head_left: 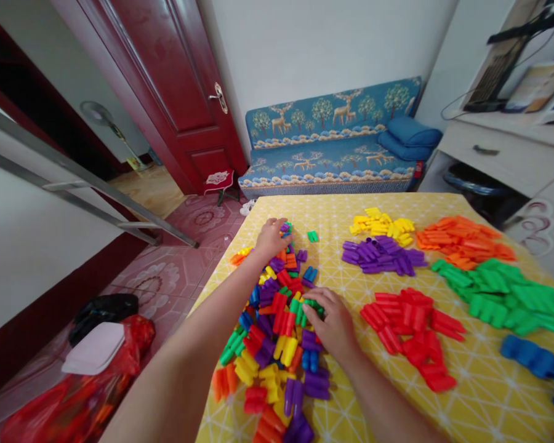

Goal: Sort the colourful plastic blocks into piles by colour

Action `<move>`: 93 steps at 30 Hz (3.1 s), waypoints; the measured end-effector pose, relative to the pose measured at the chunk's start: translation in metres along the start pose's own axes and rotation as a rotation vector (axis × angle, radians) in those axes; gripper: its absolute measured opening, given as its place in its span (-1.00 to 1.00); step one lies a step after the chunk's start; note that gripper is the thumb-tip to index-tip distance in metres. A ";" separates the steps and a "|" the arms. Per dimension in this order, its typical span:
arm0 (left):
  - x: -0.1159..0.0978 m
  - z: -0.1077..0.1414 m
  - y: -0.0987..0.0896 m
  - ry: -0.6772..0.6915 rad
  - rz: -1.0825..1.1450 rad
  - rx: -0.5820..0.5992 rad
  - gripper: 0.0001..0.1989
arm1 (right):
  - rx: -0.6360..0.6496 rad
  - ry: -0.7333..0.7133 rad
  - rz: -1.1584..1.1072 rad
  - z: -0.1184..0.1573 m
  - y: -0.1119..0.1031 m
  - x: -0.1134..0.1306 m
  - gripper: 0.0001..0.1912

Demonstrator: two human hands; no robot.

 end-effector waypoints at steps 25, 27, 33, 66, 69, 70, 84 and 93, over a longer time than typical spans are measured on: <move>-0.038 0.004 0.011 0.432 0.266 0.688 -0.70 | -0.148 0.147 -0.147 -0.002 -0.006 -0.015 -0.79; -0.049 0.024 0.000 0.500 0.297 0.786 -0.70 | -0.224 0.190 -0.167 -0.002 -0.010 -0.018 -0.76; -0.074 0.057 -0.021 0.585 0.247 0.942 -0.71 | -0.296 0.191 -0.168 -0.004 -0.013 -0.018 -0.74; -0.068 0.164 -0.051 0.283 0.292 0.097 -0.80 | -0.109 0.059 -0.257 -0.004 -0.013 0.003 -0.69; -0.064 0.181 -0.042 0.257 0.326 0.031 -0.78 | -0.047 -0.001 -0.226 -0.002 -0.010 0.008 -0.76; -0.063 0.183 -0.040 0.253 0.340 0.011 -0.78 | -0.045 -0.011 -0.209 -0.001 -0.010 0.008 -0.79; -0.048 0.189 -0.039 0.189 0.406 -0.089 -0.81 | -0.279 0.321 -0.295 -0.001 -0.017 -0.041 -0.62; -0.042 0.190 -0.039 0.153 0.443 -0.122 -0.85 | -0.346 0.240 -0.227 0.007 -0.035 -0.023 -0.63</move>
Point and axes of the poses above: each hand's wrist, its own z-axis away from the middle knuckle, its own y-axis out of the palm, x = y × z, the point moved 5 cm from there along -z, towards the middle knuckle, and after that the axes turned 10 degrees about -x, right-handed, at the moved point
